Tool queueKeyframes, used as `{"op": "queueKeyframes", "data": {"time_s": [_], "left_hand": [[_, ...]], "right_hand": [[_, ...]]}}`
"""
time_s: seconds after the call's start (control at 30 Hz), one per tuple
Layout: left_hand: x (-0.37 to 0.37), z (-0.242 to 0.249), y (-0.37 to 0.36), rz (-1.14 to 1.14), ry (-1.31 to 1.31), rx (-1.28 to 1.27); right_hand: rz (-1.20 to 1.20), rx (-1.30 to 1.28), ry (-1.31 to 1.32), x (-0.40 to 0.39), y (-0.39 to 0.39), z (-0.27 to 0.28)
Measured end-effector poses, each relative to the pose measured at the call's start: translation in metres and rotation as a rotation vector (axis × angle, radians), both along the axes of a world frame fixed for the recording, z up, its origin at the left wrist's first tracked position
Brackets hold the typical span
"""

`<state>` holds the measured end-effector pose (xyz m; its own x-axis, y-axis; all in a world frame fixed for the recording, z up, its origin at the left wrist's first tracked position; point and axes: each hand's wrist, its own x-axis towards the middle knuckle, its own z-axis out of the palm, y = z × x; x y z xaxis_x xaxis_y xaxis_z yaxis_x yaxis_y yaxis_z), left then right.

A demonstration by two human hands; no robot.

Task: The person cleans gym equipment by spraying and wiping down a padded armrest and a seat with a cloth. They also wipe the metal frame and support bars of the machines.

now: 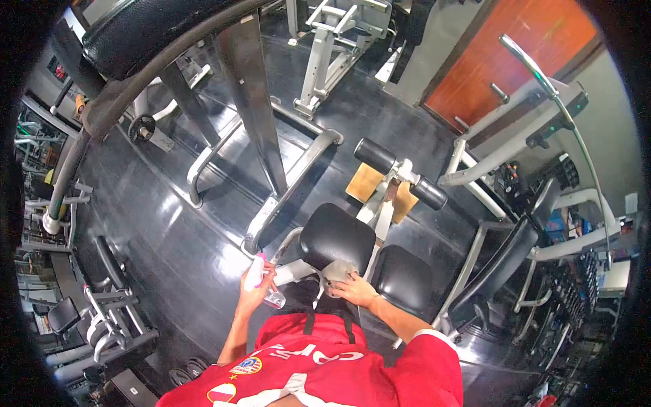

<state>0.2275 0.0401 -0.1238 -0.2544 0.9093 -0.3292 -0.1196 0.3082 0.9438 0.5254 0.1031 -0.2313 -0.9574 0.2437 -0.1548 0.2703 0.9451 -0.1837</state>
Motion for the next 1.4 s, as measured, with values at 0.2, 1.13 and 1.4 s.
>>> {"op": "queueKeyframes", "data": {"time_s": [0.2, 1.13, 1.4], "left_hand": [[-0.004, -0.004, -0.007, -0.003, -0.002, 0.027], [0.039, -0.003, -0.01, -0.15, 0.032, 0.047], [0.051, 0.002, -0.006, -0.148, 0.044, 0.047]], "right_hand": [[-0.033, 0.087, 0.097, -0.031, 0.002, -0.026], [-1.205, -0.229, 0.656, 0.025, 0.018, -0.025], [-0.913, -0.182, 0.581, -0.03, 0.032, 0.005]]}}
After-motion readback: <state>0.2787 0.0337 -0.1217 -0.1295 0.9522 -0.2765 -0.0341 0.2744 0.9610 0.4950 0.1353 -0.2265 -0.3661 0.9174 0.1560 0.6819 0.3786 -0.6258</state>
